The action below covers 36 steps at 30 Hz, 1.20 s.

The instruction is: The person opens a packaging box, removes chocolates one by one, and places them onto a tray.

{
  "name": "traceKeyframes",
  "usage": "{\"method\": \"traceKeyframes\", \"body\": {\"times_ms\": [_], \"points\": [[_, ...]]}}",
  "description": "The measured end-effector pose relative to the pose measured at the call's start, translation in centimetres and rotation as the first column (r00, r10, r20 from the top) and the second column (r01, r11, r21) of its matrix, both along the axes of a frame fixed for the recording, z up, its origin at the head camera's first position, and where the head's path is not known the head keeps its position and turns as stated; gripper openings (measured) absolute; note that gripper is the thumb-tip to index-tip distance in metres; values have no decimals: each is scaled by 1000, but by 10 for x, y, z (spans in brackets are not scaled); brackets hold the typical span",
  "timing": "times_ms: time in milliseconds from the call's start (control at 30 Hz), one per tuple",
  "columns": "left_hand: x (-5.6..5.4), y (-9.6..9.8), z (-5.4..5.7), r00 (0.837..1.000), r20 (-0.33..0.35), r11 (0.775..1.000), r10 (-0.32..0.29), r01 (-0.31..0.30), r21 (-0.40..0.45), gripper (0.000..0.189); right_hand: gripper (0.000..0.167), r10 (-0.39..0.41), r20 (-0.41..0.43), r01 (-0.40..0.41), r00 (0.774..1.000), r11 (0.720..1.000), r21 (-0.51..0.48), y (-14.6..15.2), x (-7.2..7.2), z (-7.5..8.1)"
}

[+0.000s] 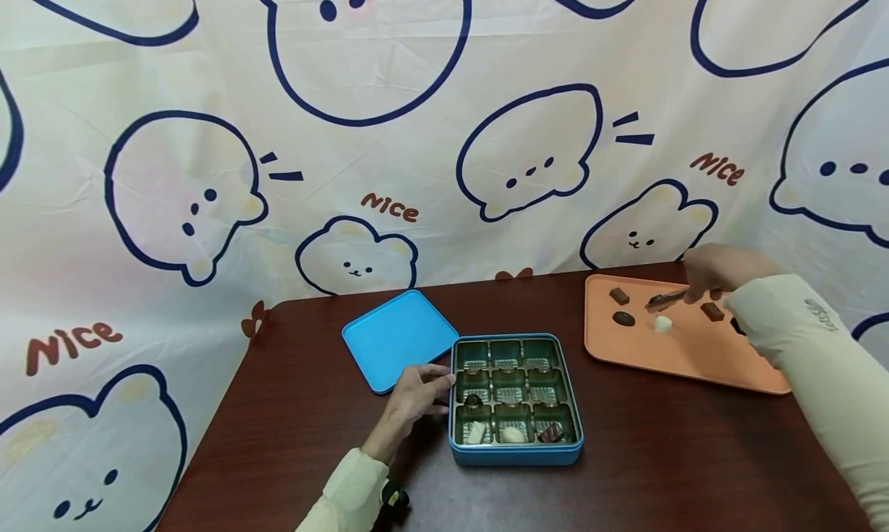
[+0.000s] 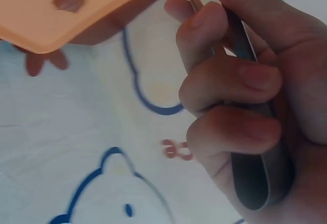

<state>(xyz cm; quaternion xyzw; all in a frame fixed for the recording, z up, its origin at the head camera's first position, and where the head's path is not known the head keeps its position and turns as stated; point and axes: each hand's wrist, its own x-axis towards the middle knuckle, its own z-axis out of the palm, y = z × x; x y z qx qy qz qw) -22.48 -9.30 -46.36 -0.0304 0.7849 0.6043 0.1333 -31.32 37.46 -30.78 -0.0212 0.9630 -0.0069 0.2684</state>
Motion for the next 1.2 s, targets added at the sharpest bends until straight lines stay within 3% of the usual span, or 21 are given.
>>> {"method": "traceKeyframes", "body": {"times_ms": [67, 233, 367, 500, 700, 867, 1067, 1200], "points": [[0, 0, 0, 1000, 0, 1000, -1, 1, 0, 35, 24, -20, 1, 20, 1000, 1000, -1, -11, -2, 5], [0, 0, 1, 1000, 2, 1000, -1, 2, -1, 35, 22, 146, -29, -147, 989, 989, -25, -51, 1, 18], [0, 0, 2, 1000, 4, 1000, 1, -1, 1, 35, 25, 315, -91, -318, 945, 948, -28, -91, 9, 26], [1, -1, 4, 1000, -2, 1000, 0, 0, 6, 36, 21, 389, -143, -397, 910, 917, -34, -131, 21, 28], [2, -2, 4, 1000, -7, 1000, -7, 7, 11, 36, 25, 518, -214, -531, 828, 847, -3, -180, 40, 22], [2, -3, 5, 1000, -1, 1000, -7, 7, 10, 36, 18, 581, -237, -590, 778, 806, 39, -211, 50, 18], [2, -3, 4, 1000, -1, 1000, -17, 17, 7, 36, 12, 622, -231, -621, 749, 779, 85, -236, 57, 14], [2, -2, 4, 1000, -1, 1000, -20, 20, 6, 36, 18, 642, -220, -631, 735, 766, 126, -246, 61, 9]]}}
